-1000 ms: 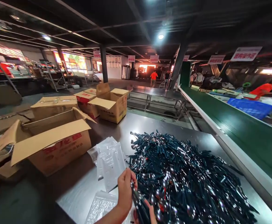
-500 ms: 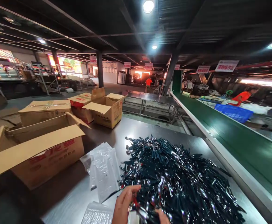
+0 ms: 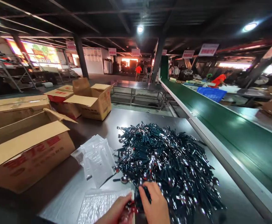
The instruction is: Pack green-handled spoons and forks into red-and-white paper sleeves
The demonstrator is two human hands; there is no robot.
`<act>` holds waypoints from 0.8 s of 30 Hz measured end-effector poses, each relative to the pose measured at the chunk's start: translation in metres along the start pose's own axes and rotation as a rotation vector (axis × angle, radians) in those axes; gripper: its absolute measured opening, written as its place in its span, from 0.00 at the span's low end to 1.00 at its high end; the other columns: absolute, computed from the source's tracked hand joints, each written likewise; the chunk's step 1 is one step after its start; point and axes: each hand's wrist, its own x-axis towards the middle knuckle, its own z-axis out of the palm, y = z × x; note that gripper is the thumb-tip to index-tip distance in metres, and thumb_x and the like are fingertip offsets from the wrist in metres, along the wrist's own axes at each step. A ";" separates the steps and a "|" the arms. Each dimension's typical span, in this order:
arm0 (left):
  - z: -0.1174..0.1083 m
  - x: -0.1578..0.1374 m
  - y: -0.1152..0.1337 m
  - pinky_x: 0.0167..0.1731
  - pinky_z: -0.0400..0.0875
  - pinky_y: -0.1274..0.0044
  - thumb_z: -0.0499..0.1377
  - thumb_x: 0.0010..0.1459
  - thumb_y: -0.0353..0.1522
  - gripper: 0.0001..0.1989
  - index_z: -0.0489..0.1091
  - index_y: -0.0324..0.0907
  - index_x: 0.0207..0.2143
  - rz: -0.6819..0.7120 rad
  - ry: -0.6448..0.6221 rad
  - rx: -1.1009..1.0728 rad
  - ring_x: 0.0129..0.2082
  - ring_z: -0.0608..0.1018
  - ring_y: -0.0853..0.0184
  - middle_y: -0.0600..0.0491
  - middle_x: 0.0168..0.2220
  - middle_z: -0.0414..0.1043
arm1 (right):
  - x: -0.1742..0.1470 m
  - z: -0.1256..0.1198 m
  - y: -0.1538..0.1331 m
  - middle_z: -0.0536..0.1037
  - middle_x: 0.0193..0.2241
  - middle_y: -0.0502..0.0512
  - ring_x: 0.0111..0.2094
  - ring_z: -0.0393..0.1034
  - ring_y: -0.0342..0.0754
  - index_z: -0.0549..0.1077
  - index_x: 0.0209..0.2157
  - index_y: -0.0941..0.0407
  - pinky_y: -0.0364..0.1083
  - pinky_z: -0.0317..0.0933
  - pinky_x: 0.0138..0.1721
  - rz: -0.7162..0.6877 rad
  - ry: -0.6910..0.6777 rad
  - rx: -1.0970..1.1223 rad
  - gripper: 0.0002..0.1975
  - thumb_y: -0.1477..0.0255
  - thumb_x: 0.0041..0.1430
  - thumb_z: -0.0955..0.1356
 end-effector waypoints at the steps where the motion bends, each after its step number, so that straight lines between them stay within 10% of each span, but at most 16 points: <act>1: -0.001 -0.005 0.002 0.12 0.43 0.85 0.68 0.45 0.47 0.23 0.69 0.36 0.17 0.004 0.031 0.069 0.11 0.63 0.77 0.53 0.15 0.66 | -0.002 -0.002 -0.010 0.76 0.39 0.61 0.41 0.74 0.57 0.75 0.40 0.52 0.52 0.66 0.42 -0.006 -0.037 0.025 0.20 0.54 0.64 0.60; 9: -0.013 -0.015 0.018 0.12 0.44 0.87 0.64 0.53 0.40 0.15 0.69 0.38 0.25 0.042 0.057 0.052 0.12 0.62 0.79 0.56 0.18 0.67 | -0.008 -0.018 -0.023 0.68 0.55 0.61 0.48 0.70 0.53 0.64 0.57 0.52 0.46 0.70 0.38 0.036 -0.032 0.428 0.27 0.60 0.57 0.69; 24: 0.006 -0.034 0.023 0.10 0.53 0.88 0.70 0.45 0.38 0.15 0.71 0.36 0.25 0.035 0.100 -0.131 0.12 0.67 0.78 0.57 0.16 0.68 | -0.017 -0.009 -0.038 0.67 0.32 0.49 0.35 0.65 0.44 0.62 0.34 0.52 0.42 0.63 0.37 -0.310 0.232 0.450 0.08 0.80 0.56 0.61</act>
